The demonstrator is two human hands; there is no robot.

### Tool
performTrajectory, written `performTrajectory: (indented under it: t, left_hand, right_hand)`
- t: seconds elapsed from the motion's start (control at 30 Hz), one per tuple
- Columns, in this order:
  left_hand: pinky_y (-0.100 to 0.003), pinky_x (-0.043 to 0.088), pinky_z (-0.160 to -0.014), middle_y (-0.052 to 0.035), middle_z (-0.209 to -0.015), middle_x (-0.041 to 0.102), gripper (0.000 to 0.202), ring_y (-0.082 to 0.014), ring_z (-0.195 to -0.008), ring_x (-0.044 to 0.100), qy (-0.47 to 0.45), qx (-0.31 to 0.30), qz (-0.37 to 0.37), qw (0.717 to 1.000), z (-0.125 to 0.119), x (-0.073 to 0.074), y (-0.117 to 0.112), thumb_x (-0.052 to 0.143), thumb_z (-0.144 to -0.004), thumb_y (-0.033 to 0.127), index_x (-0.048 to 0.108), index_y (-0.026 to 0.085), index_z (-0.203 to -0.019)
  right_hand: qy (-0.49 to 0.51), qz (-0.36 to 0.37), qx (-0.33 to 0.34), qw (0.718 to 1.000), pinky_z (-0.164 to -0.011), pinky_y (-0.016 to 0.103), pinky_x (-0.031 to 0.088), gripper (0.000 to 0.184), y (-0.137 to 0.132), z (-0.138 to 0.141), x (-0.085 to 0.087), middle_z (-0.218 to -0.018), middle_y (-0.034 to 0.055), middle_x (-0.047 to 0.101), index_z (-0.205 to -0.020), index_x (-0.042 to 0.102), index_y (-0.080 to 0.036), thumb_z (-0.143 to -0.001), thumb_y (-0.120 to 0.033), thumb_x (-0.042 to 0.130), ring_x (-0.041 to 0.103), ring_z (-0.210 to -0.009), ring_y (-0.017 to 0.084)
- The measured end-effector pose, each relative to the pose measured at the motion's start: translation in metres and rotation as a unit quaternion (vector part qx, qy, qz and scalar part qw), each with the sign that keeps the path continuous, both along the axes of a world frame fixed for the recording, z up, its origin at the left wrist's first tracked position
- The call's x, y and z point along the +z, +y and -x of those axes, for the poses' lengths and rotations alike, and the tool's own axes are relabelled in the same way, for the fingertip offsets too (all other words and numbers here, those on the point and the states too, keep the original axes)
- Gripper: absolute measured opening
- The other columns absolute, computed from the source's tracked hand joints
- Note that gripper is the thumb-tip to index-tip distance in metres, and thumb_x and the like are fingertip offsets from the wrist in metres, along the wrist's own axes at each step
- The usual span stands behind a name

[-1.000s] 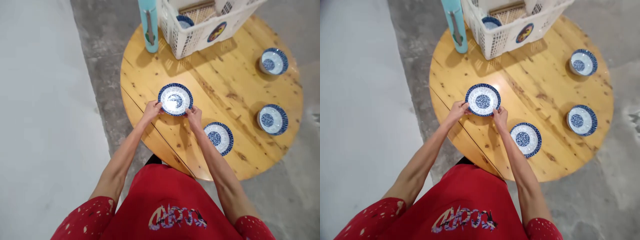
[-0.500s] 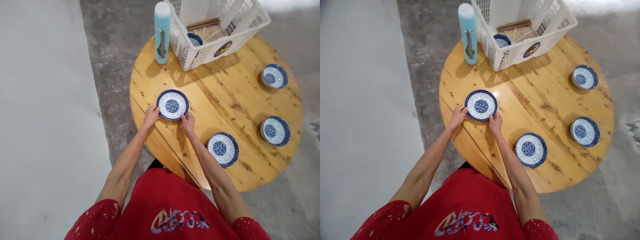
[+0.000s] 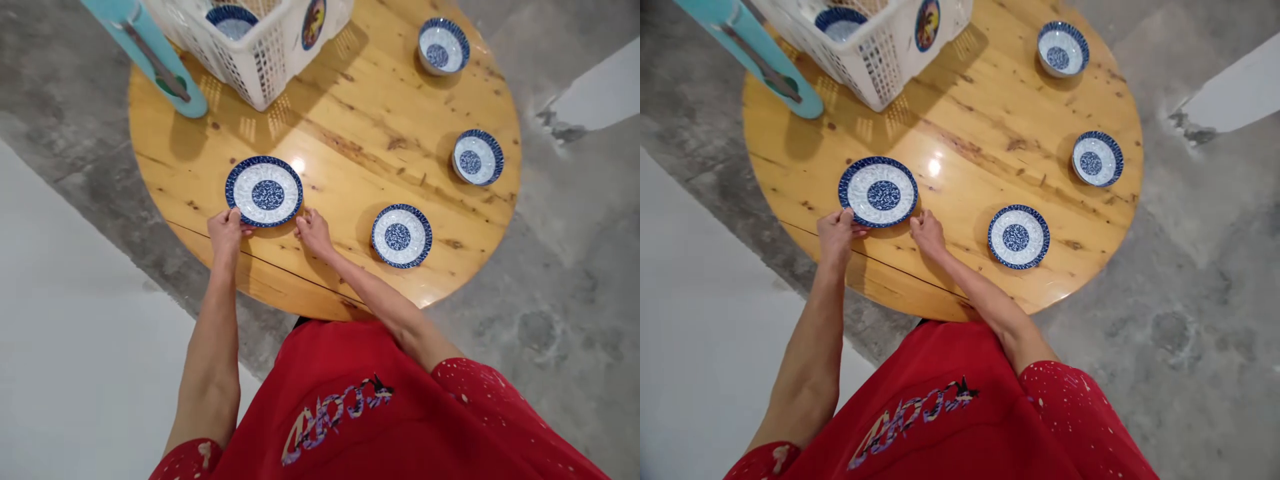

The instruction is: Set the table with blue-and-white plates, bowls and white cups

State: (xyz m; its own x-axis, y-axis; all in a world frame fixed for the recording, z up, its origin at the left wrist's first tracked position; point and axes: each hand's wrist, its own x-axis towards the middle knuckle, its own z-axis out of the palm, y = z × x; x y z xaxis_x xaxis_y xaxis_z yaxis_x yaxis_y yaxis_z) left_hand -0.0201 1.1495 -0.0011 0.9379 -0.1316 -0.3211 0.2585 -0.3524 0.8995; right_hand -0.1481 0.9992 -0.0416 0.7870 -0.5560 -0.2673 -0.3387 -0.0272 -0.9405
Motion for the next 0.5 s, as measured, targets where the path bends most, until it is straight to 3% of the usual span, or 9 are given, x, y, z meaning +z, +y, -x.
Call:
performTrajectory:
  t: [0.17, 0.27, 0.5]
  left_hand:
    - [-0.021, 0.049, -0.048, -0.0032, -0.069, 0.060, 0.022, -0.0128, -0.052, 0.060, -0.009, 0.000, 0.004, 1.000, -0.001, -0.001, -0.002, 0.053, -0.089, 0.032, 0.054, 0.012, -0.078]
    - [-0.021, 0.049, -0.050, -0.0036, -0.068, 0.060, 0.024, -0.0130, -0.053, 0.060, -0.018, 0.006, 0.001, 1.000, -0.003, -0.002, -0.004, 0.053, -0.090, 0.033, 0.055, 0.012, -0.078]
    - [-0.022, 0.052, -0.052, -0.0025, -0.060, 0.057, 0.026, -0.0139, -0.052, 0.059, -0.021, 0.017, -0.030, 0.999, -0.014, -0.001, -0.006, 0.055, -0.090, 0.031, 0.057, 0.013, -0.071]
  right_hand:
    - [0.007, -0.075, 0.020, 0.997, -0.071, 0.025, 0.053, 0.039, 0.037, 0.040, 0.003, -0.088, 0.0022, 0.067, -0.131, 0.054, -0.011, -0.093, -0.020, 0.051, 0.065, -0.068, 0.012]
    - [-0.005, -0.090, 0.048, 0.995, -0.068, 0.022, 0.052, 0.037, 0.046, 0.048, -0.001, -0.087, 0.0019, 0.066, -0.127, 0.057, -0.012, -0.090, -0.017, 0.052, 0.064, -0.067, 0.010]
    - [0.013, -0.116, -0.003, 0.993, -0.060, 0.019, 0.052, 0.057, 0.018, 0.007, 0.027, -0.109, 0.0064, 0.065, -0.149, 0.037, -0.012, -0.094, -0.021, 0.050, 0.065, -0.072, 0.008]
